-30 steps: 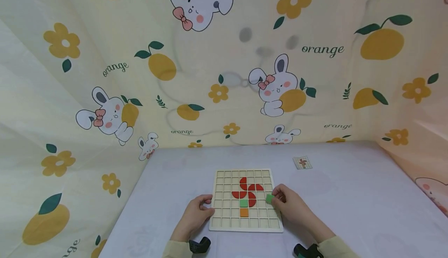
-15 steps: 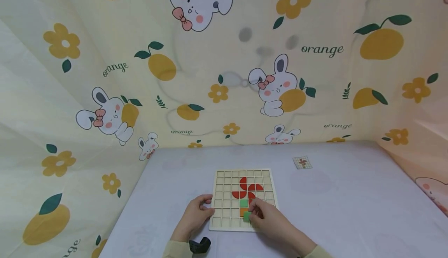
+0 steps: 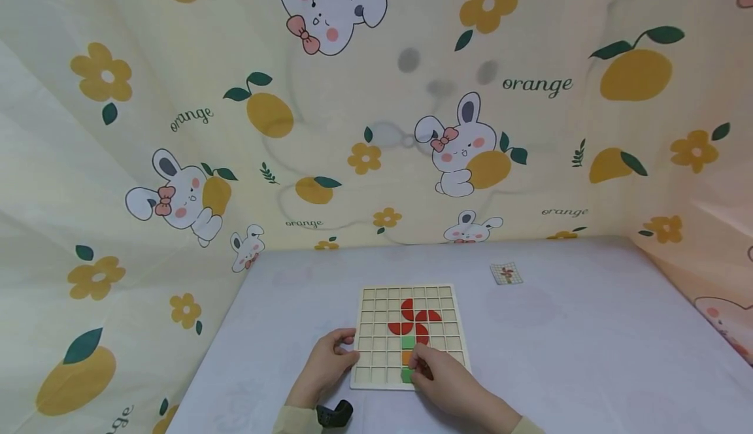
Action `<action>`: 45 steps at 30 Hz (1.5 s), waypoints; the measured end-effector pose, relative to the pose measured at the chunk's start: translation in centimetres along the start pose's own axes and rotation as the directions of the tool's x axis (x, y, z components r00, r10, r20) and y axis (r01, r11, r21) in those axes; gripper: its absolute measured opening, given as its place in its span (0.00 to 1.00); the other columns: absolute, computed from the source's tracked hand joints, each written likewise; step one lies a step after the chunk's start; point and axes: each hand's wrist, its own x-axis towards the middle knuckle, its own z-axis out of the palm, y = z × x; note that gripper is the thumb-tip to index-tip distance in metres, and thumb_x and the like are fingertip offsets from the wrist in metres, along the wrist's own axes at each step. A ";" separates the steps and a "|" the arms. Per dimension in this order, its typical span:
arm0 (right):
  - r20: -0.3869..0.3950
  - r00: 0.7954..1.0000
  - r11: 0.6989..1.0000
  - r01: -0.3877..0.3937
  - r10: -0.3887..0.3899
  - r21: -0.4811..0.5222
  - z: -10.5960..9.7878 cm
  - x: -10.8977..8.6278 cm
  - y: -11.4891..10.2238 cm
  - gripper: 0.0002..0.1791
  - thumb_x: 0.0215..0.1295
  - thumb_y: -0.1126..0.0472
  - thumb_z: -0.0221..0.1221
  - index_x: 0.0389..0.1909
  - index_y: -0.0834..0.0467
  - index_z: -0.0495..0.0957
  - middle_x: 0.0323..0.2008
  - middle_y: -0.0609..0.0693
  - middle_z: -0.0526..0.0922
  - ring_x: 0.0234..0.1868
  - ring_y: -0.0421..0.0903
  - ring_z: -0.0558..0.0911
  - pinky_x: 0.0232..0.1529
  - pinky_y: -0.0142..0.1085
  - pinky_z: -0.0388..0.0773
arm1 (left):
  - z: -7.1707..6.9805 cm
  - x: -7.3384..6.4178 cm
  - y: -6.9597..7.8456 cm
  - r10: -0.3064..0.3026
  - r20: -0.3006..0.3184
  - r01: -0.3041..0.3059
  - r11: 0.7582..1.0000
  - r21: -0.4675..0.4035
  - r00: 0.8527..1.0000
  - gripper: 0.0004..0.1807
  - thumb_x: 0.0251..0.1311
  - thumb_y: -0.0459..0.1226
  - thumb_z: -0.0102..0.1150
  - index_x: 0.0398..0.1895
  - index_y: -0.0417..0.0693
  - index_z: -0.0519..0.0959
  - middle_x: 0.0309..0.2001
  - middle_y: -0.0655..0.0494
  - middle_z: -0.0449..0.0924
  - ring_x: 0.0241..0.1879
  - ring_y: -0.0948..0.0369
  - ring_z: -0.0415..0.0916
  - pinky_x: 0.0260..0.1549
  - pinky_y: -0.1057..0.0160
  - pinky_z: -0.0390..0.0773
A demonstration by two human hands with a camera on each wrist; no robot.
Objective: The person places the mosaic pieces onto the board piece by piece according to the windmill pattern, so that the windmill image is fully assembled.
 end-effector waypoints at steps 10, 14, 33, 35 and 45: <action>-0.002 1.000 1.000 -0.016 0.016 0.013 0.0 0.0 0.0 0.06 0.63 0.61 0.61 0.32 0.47 0.74 0.25 0.39 0.72 0.28 0.37 0.71 0.27 0.32 0.69 | 0.1 -0.1 -0.1 -0.001 -0.005 0.001 1.000 0.021 1.000 0.27 0.50 0.31 0.68 0.57 0.46 0.76 0.44 0.54 0.74 0.33 0.59 0.73 0.28 0.62 0.75; -0.013 1.000 1.000 -0.017 0.017 0.009 0.0 0.0 0.0 0.06 0.62 0.60 0.62 0.32 0.48 0.75 0.26 0.39 0.72 0.29 0.37 0.71 0.28 0.32 0.70 | 0.2 -0.1 0.0 0.007 -0.008 -0.007 1.000 0.019 1.000 0.27 0.50 0.31 0.68 0.57 0.45 0.76 0.44 0.53 0.74 0.33 0.59 0.73 0.28 0.63 0.76; -0.009 1.000 0.999 -0.027 0.027 -0.044 0.5 0.0 -0.3 0.07 0.60 0.61 0.64 0.36 0.49 0.76 0.27 0.40 0.71 0.28 0.37 0.70 0.28 0.32 0.68 | 0.2 0.0 -0.1 0.009 -0.009 -0.009 1.000 0.022 1.000 0.27 0.49 0.31 0.68 0.56 0.45 0.77 0.44 0.54 0.74 0.33 0.59 0.72 0.28 0.64 0.75; -0.003 0.999 0.999 -0.043 0.043 -0.033 0.5 0.0 -0.2 0.07 0.60 0.61 0.64 0.36 0.49 0.75 0.27 0.40 0.71 0.28 0.38 0.70 0.28 0.33 0.68 | 0.2 0.0 0.0 0.011 -0.008 -0.010 1.000 0.023 1.000 0.27 0.49 0.31 0.68 0.56 0.45 0.77 0.44 0.54 0.74 0.33 0.59 0.72 0.28 0.63 0.75; 0.014 0.998 0.998 -0.067 0.067 -0.004 0.7 0.2 -0.1 0.10 0.60 0.59 0.65 0.33 0.49 0.71 0.25 0.41 0.71 0.27 0.38 0.70 0.26 0.32 0.68 | 0.2 0.0 -0.1 0.000 -0.004 0.000 1.000 -0.004 1.000 0.27 0.49 0.30 0.67 0.56 0.44 0.76 0.44 0.53 0.74 0.32 0.59 0.73 0.28 0.62 0.76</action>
